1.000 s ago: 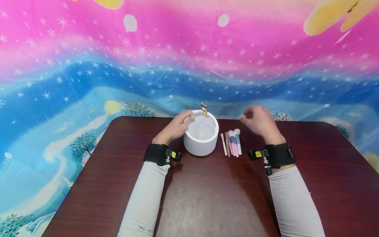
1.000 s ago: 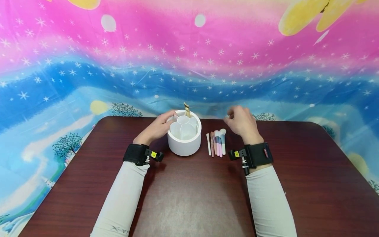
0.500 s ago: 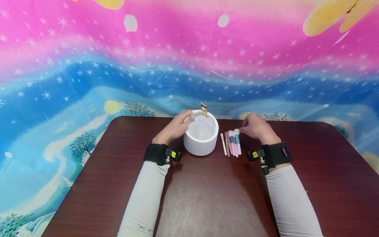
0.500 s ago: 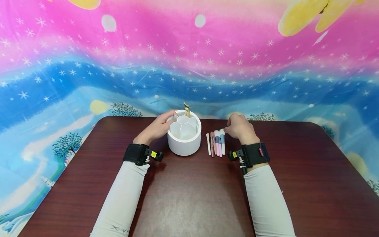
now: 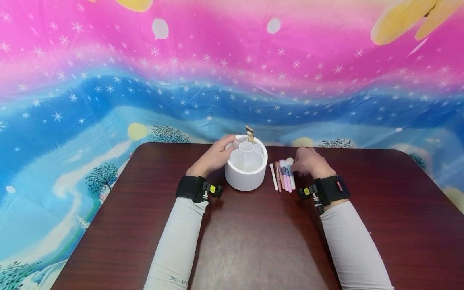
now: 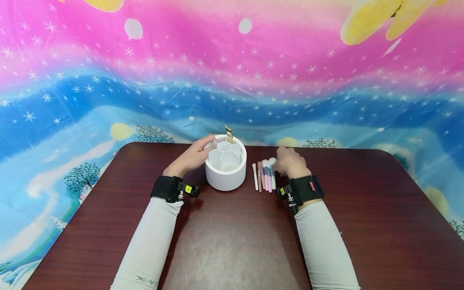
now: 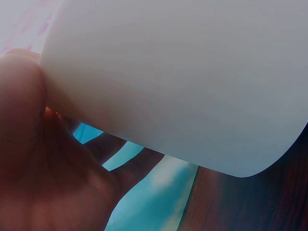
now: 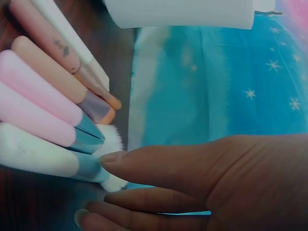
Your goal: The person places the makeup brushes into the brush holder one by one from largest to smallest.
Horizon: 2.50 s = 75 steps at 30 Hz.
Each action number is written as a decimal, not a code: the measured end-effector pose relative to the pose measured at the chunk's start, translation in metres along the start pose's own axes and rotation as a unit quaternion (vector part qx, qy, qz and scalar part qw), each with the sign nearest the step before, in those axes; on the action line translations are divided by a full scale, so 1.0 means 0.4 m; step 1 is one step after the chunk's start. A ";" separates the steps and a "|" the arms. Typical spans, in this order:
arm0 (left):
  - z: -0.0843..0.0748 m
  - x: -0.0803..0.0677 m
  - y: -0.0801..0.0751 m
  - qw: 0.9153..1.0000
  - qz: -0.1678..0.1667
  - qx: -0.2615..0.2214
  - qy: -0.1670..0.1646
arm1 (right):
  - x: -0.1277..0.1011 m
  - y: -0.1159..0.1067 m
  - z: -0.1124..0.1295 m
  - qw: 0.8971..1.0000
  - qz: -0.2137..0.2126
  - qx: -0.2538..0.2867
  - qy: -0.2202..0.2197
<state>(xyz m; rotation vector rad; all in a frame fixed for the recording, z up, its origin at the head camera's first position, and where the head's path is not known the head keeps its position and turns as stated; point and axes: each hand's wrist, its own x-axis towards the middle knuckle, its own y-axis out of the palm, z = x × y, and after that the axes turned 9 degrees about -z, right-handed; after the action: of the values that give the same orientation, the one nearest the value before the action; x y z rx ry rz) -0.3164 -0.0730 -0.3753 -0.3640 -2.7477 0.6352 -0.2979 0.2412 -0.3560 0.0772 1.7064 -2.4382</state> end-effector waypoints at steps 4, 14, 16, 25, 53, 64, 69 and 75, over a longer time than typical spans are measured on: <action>0.000 0.002 0.000 1.000 0.000 0.005 0.001 | 0.002 0.006 0.001 1.000 0.008 0.001 0.003; 0.002 0.001 -0.001 1.000 0.000 0.011 0.000 | 0.008 0.014 -0.005 1.000 0.011 0.005 0.022; 0.001 0.000 0.000 1.000 0.000 0.009 0.000 | 0.010 0.016 -0.006 1.000 0.011 0.005 0.025; 0.006 0.002 -0.001 1.000 0.002 0.010 0.000 | 0.019 0.020 -0.022 1.000 0.006 0.010 0.026; 0.002 -0.001 0.001 1.000 0.000 0.004 0.004 | -0.022 -0.036 0.025 0.986 -0.152 0.074 -0.002; 0.006 0.000 0.002 1.000 0.001 0.008 0.009 | -0.042 -0.056 0.063 0.974 -0.197 0.111 -0.033; 0.005 0.001 0.000 1.000 0.004 0.012 0.011 | -0.047 -0.060 0.076 0.963 -0.237 0.117 -0.060; 0.002 0.001 -0.002 1.000 0.003 0.009 0.012 | -0.050 -0.064 0.091 0.948 -0.280 0.128 -0.087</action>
<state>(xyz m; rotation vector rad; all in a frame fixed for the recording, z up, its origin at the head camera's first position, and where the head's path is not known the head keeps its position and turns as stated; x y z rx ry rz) -0.3173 -0.0737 -0.3756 -0.3743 -2.7166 0.6530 -0.2806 0.2177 -0.3167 -0.6586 1.4724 -2.9366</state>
